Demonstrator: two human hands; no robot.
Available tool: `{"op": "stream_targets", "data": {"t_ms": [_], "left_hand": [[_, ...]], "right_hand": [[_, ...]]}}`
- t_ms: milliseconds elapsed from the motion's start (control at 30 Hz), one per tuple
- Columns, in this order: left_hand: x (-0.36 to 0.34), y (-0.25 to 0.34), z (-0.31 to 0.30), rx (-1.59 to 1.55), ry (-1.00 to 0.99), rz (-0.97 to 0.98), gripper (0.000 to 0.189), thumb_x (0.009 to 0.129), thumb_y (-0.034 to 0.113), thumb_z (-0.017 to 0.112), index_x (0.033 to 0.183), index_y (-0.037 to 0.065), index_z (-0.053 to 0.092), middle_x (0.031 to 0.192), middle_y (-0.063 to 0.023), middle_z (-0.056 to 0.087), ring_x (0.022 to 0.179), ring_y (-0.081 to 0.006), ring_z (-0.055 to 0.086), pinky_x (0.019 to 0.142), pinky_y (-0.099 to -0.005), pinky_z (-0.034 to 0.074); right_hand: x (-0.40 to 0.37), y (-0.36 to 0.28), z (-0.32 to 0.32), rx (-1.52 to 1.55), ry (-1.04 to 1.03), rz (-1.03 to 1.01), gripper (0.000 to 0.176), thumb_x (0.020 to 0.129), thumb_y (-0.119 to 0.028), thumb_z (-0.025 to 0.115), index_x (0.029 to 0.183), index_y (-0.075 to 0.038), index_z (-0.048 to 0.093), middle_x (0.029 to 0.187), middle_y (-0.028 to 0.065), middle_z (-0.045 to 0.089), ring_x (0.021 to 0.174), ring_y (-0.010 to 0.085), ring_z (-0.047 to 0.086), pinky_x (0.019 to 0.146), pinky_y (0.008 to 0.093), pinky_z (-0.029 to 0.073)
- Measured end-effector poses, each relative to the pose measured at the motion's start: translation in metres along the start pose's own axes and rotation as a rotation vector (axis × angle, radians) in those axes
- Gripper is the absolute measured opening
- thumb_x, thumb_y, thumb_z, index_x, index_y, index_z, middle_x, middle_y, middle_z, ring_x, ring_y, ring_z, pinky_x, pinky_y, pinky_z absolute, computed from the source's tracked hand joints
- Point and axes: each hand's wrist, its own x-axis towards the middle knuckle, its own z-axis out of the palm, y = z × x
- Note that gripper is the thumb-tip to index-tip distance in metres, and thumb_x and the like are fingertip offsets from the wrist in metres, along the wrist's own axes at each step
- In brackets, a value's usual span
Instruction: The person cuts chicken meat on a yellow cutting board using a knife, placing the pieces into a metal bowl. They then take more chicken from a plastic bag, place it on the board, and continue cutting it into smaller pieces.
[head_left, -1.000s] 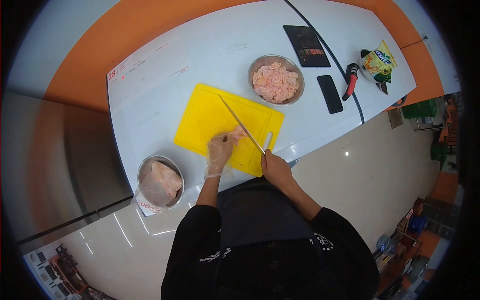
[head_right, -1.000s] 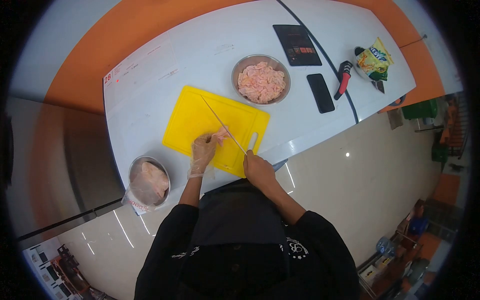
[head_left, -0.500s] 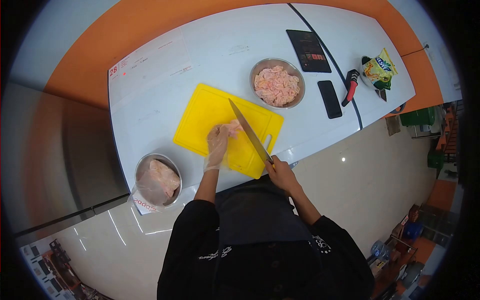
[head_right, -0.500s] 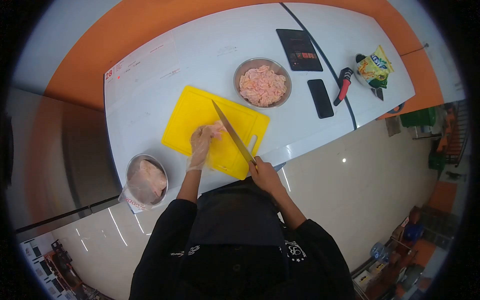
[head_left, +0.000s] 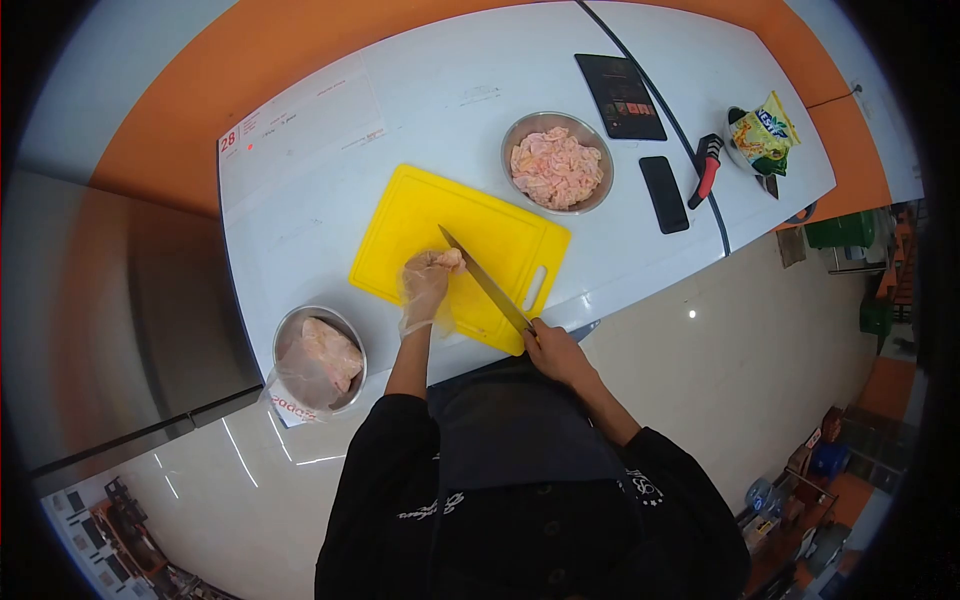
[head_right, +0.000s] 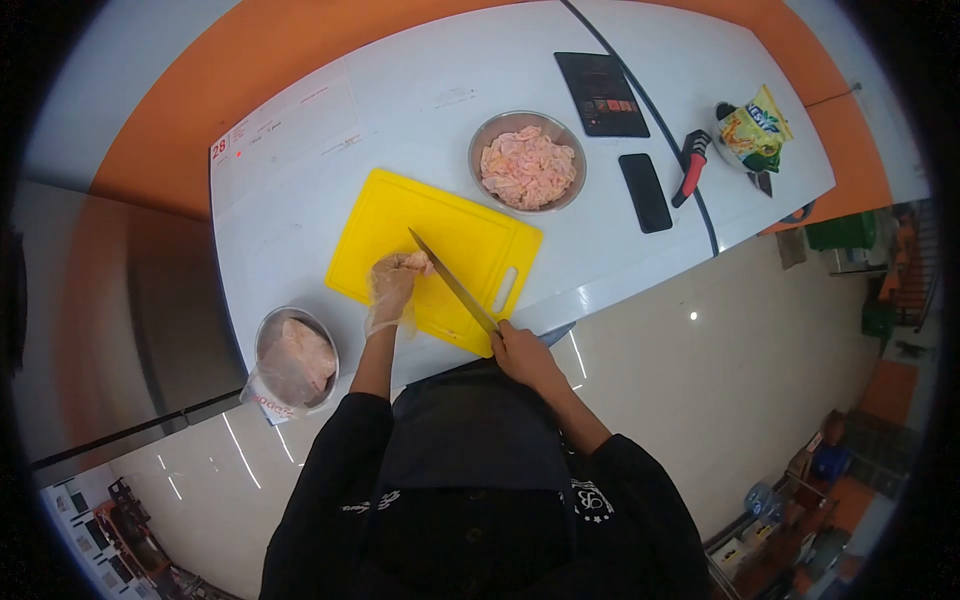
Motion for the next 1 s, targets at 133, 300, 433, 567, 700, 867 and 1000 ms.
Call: {"op": "stream_targets", "data": {"t_ms": [133, 300, 433, 567, 700, 867, 1000], "left_hand": [[0.006, -0.023, -0.017, 0.0, -0.022, 0.029, 0.022, 0.087, 0.002, 0.056, 0.065, 0.001, 0.056, 0.072, -0.0079, 0.062, 0.073, -0.0181, 0.061, 0.071, -0.0276, 0.047], [-0.001, -0.014, -0.023, -0.031, 0.05, 0.022, 0.019, 0.086, 0.002, 0.061, 0.067, 0.0, 0.06, 0.073, -0.0084, 0.066, 0.073, -0.0162, 0.062, 0.069, -0.0268, 0.046], [-0.016, 0.012, -0.027, 0.042, 0.125, -0.066, 0.014, 0.081, 0.001, 0.065, 0.068, 0.0, 0.06, 0.072, -0.0081, 0.065, 0.068, -0.0152, 0.06, 0.065, -0.0257, 0.045], [-0.016, -0.005, -0.059, 0.156, 0.148, -0.095, 0.007, 0.079, -0.001, 0.062, 0.072, 0.0, 0.061, 0.07, -0.008, 0.063, 0.061, -0.0147, 0.057, 0.058, -0.0259, 0.044], [-0.019, -0.011, -0.076, -0.164, 0.269, -0.028, 0.011, 0.08, -0.004, 0.052, 0.074, 0.001, 0.06, 0.065, -0.0088, 0.059, 0.056, -0.0166, 0.055, 0.05, -0.0281, 0.042], [-0.002, -0.023, -0.088, -0.533, 0.18, -0.085, 0.015, 0.079, -0.005, 0.046, 0.074, 0.002, 0.058, 0.064, -0.0095, 0.058, 0.054, -0.0195, 0.056, 0.047, -0.0304, 0.042], [0.025, 0.0, -0.075, -0.129, 0.318, 0.034, 0.015, 0.082, -0.002, 0.044, 0.079, 0.004, 0.058, 0.068, -0.0097, 0.059, 0.055, -0.0212, 0.057, 0.047, -0.0308, 0.044]], "right_hand": [[-0.003, -0.008, -0.008, 0.035, 0.006, 0.004, 0.03, 0.098, -0.03, 0.049, 0.1, -0.001, 0.053, 0.084, 0.0299, 0.064, 0.081, 0.0506, 0.061, 0.075, 0.0587, 0.047], [0.0, -0.015, -0.004, -0.02, -0.053, -0.017, 0.031, 0.099, -0.03, 0.047, 0.101, 0.0, 0.053, 0.084, 0.0305, 0.064, 0.082, 0.0504, 0.062, 0.076, 0.0578, 0.048], [0.001, -0.029, -0.006, -0.096, -0.091, 0.032, 0.032, 0.1, -0.031, 0.045, 0.102, 0.0, 0.052, 0.086, 0.0314, 0.064, 0.083, 0.0502, 0.062, 0.078, 0.0574, 0.048], [0.001, -0.029, -0.003, -0.119, -0.092, 0.058, 0.031, 0.1, -0.031, 0.043, 0.101, 0.0, 0.052, 0.086, 0.0306, 0.065, 0.083, 0.0494, 0.063, 0.077, 0.0582, 0.048], [0.0, -0.031, -0.002, -0.104, -0.081, 0.072, 0.032, 0.1, -0.031, 0.043, 0.101, 0.0, 0.052, 0.086, 0.0304, 0.065, 0.083, 0.0494, 0.063, 0.077, 0.0585, 0.048], [0.0, -0.03, -0.002, -0.102, -0.081, 0.068, 0.032, 0.1, -0.032, 0.043, 0.101, 0.0, 0.051, 0.086, 0.0304, 0.065, 0.084, 0.0493, 0.063, 0.077, 0.0584, 0.048], [0.001, -0.029, -0.005, -0.089, -0.095, 0.053, 0.034, 0.1, -0.033, 0.044, 0.101, 0.0, 0.052, 0.088, 0.0307, 0.065, 0.086, 0.0493, 0.063, 0.078, 0.0577, 0.048]]}}
